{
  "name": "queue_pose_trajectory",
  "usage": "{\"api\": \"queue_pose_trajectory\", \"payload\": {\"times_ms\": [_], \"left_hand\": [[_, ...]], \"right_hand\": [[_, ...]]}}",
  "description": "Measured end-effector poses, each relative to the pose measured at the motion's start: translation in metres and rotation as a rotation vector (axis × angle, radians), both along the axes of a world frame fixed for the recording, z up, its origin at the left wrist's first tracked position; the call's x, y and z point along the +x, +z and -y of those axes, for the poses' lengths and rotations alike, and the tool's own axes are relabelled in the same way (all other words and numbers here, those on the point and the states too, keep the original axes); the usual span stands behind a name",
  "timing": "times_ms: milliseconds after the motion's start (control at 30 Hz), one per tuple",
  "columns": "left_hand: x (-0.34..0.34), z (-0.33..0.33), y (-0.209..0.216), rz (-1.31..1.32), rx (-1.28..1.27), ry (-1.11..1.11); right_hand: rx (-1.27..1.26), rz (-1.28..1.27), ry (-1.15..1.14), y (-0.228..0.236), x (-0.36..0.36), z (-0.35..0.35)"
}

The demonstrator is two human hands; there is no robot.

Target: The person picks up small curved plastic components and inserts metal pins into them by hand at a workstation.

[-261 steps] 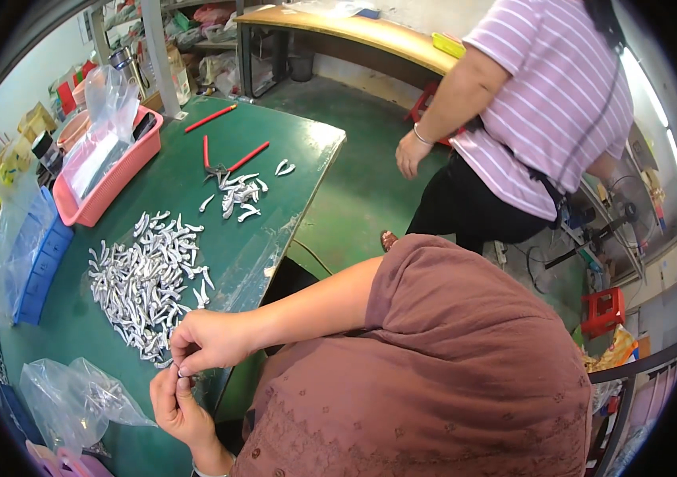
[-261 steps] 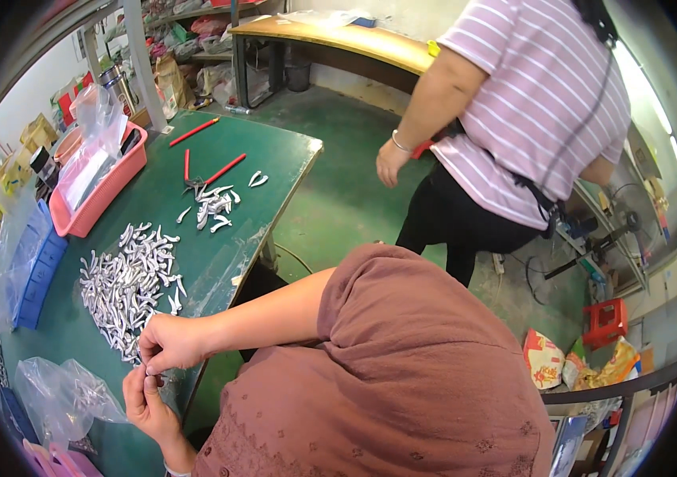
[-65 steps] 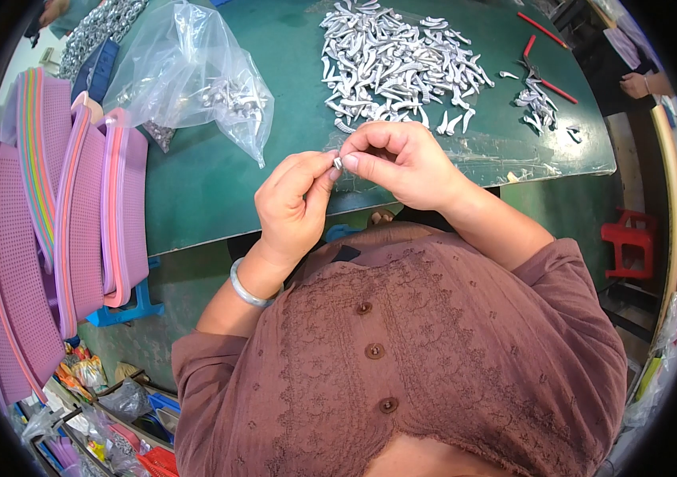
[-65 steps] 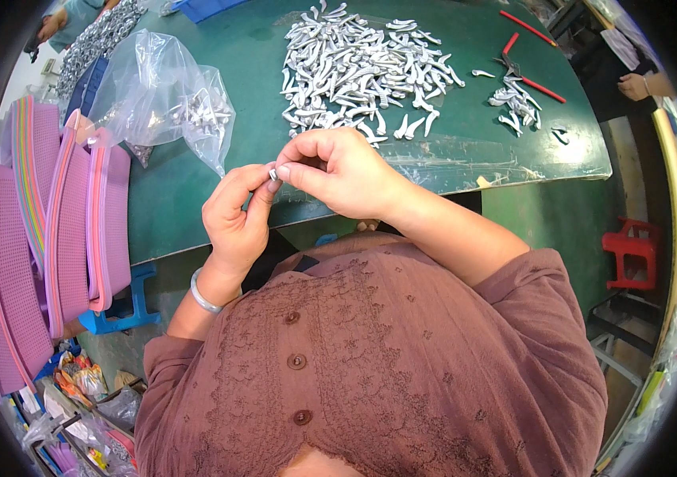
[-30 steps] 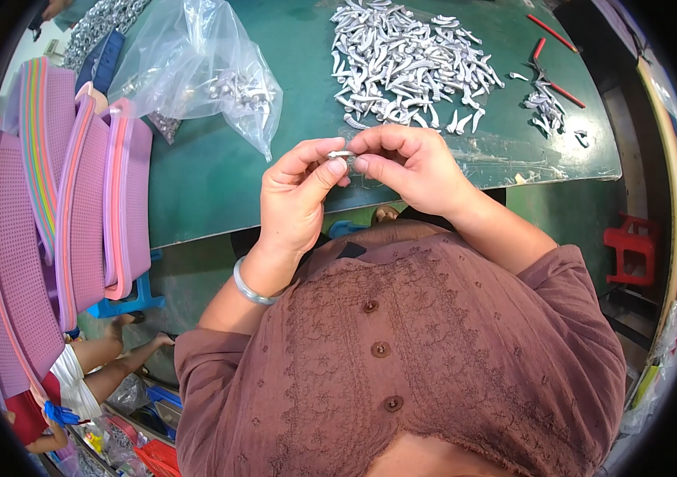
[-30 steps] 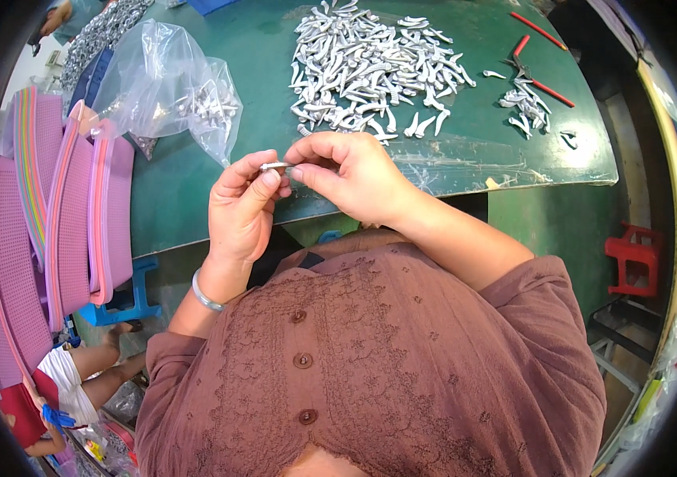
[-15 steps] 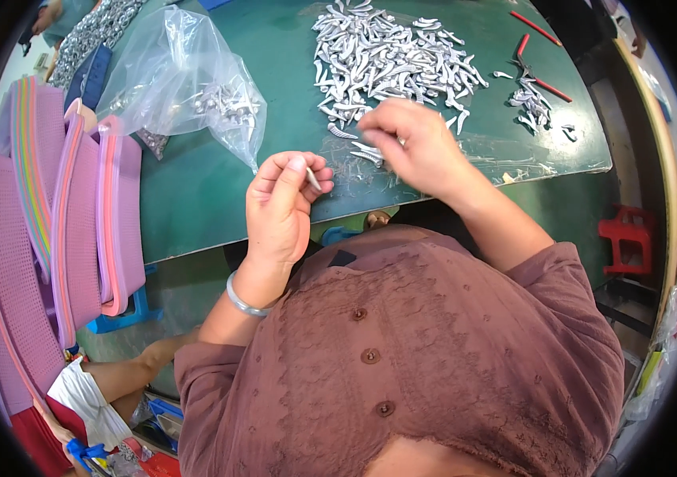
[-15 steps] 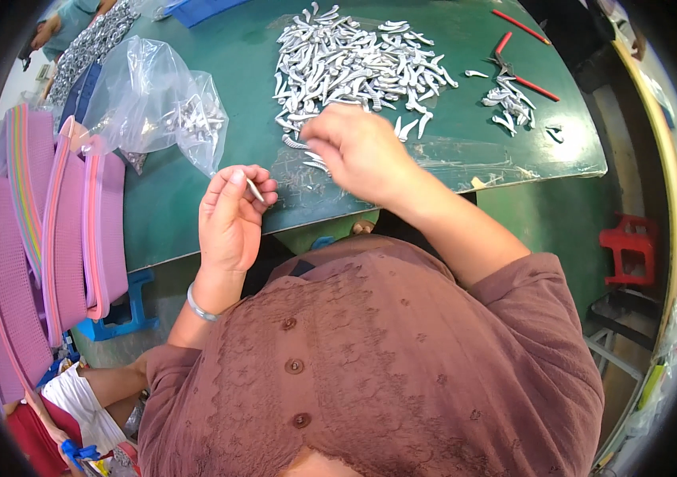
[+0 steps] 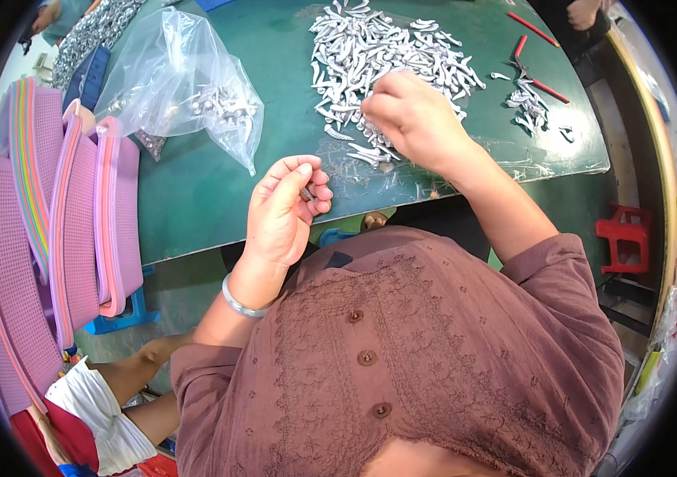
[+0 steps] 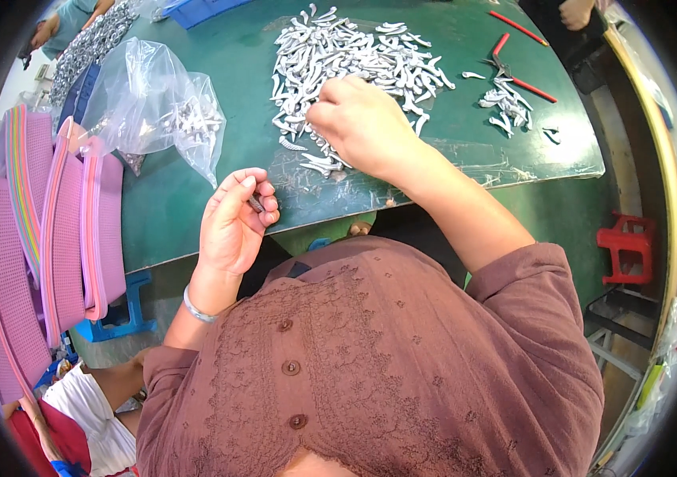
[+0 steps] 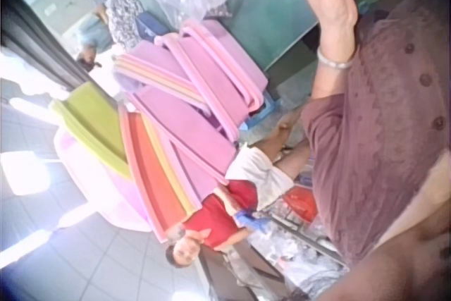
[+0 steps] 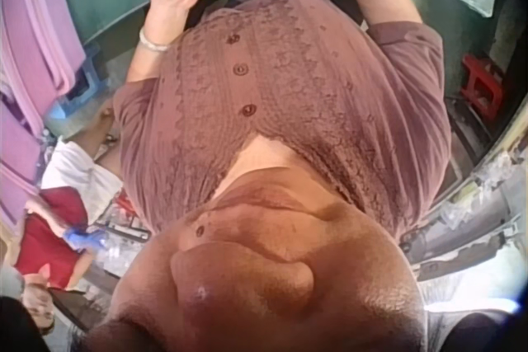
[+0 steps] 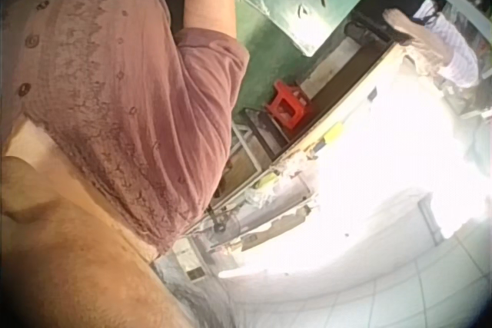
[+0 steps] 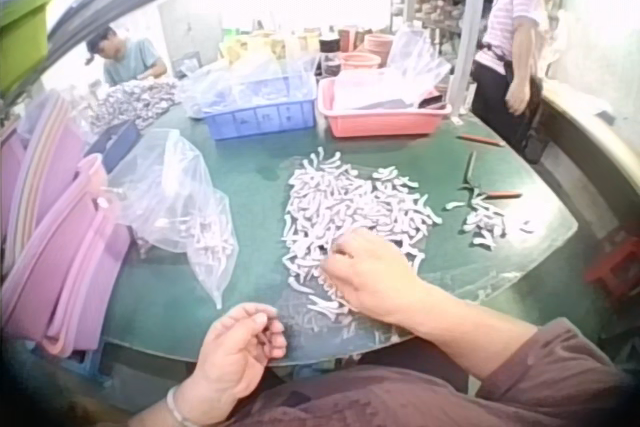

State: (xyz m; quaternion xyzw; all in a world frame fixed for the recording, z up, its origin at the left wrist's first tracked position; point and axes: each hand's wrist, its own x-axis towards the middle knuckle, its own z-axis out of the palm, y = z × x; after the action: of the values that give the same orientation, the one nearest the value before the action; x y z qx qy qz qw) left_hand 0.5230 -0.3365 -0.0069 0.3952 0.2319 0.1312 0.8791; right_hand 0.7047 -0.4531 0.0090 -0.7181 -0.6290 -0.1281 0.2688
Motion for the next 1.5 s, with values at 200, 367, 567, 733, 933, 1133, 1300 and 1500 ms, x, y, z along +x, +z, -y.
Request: {"api": "queue_pose_trajectory", "payload": {"times_ms": [200, 367, 567, 733, 933, 1133, 1300, 1500], "left_hand": [[0.002, 0.003, 0.005, -0.003, 0.036, -0.053], [0.006, 0.011, 0.014, 0.028, 0.097, -0.016], [0.004, 0.013, 0.015, 0.066, 0.264, 0.036], [0.004, 0.013, 0.014, 0.084, 0.235, 0.044], [0.003, 0.013, 0.011, 0.092, 0.233, 0.064], [0.003, 0.012, 0.013, 0.086, 0.25, 0.063], [0.004, 0.013, 0.013, 0.093, 0.255, 0.063], [0.003, 0.011, 0.008, 0.051, 0.258, 0.085]], "right_hand": [[0.268, -1.459, 0.184, 0.009, -0.015, 0.002], [0.27, -1.819, 0.393, -0.002, -0.033, 0.005], [0.231, -1.95, 0.327, -0.007, -0.049, 0.004], [0.2, -1.905, 0.277, -0.008, -0.05, 0.006], [0.188, -1.859, 0.256, -0.009, -0.05, 0.006], [0.163, -1.849, 0.214, -0.007, -0.052, 0.006], [0.176, -1.83, 0.208, -0.01, -0.053, 0.006], [0.199, -1.786, 0.234, -0.009, -0.055, 0.007]]}}
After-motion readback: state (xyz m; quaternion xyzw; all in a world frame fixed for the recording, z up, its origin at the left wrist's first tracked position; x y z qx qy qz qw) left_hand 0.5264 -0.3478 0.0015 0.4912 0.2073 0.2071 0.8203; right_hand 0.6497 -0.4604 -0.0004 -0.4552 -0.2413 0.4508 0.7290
